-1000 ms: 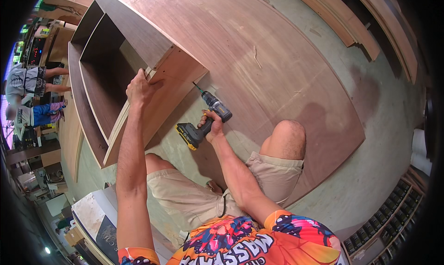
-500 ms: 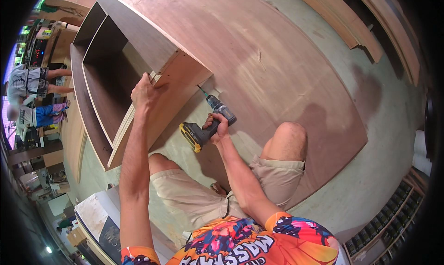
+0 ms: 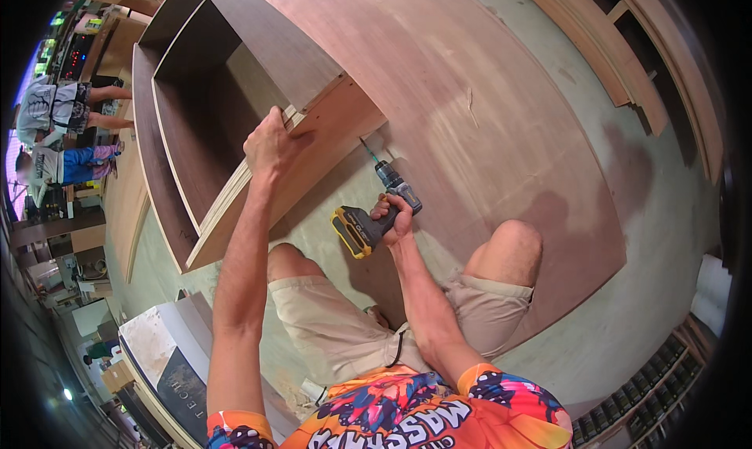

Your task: The person assembles a wooden cabinet by attaching panels with a power drill and screws while working on the floor of a workshop.

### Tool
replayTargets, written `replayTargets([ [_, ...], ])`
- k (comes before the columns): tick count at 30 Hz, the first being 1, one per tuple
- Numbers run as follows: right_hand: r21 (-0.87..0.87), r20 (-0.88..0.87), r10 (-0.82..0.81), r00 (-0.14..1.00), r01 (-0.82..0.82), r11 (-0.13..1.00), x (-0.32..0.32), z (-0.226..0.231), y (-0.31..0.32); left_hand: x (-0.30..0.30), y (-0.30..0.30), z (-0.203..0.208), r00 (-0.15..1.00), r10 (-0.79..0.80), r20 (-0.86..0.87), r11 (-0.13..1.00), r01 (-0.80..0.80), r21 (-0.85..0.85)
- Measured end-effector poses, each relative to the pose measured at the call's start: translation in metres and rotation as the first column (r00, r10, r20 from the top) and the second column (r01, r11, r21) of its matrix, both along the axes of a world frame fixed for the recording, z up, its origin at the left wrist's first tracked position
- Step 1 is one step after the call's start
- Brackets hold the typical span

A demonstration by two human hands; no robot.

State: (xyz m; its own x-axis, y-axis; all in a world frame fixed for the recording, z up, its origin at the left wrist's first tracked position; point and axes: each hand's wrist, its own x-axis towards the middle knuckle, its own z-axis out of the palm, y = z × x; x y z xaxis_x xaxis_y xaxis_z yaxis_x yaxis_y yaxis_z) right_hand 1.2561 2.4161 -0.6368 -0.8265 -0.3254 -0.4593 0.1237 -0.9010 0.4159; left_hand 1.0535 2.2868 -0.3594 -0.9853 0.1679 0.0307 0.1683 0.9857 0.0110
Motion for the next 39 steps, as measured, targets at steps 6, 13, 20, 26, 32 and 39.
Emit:
replayTargets([
  [6,0.018,-0.023,0.026,0.999,-0.026,1.0,0.009,-0.011,0.006,0.002,-0.004,-0.003,1.0,-0.014,-0.023,1.0,0.014,-0.01],
  [13,-0.014,-0.063,0.011,0.998,-0.012,1.0,0.015,-0.024,0.004,0.0,-0.007,-0.006,0.999,-0.022,-0.024,0.999,0.023,0.031],
  [20,-0.068,-0.08,0.029,0.996,-0.035,0.997,0.016,-0.037,0.009,-0.001,-0.011,-0.013,0.997,-0.025,-0.07,0.999,0.027,0.025],
  [26,-0.1,-0.11,0.002,0.994,-0.013,0.995,0.015,-0.039,-0.002,0.004,-0.019,-0.027,0.871,-0.14,-0.47,0.985,0.173,0.026],
  [32,-0.062,-0.078,-0.07,0.994,0.065,0.996,0.019,-0.048,0.011,0.078,0.021,-0.107,0.92,-0.166,-0.354,0.941,0.255,0.222],
  [39,-0.052,-0.104,-0.044,0.994,0.039,0.998,0.022,-0.038,0.004,0.027,0.043,-0.24,0.927,0.271,0.257,0.771,-0.37,0.518],
])
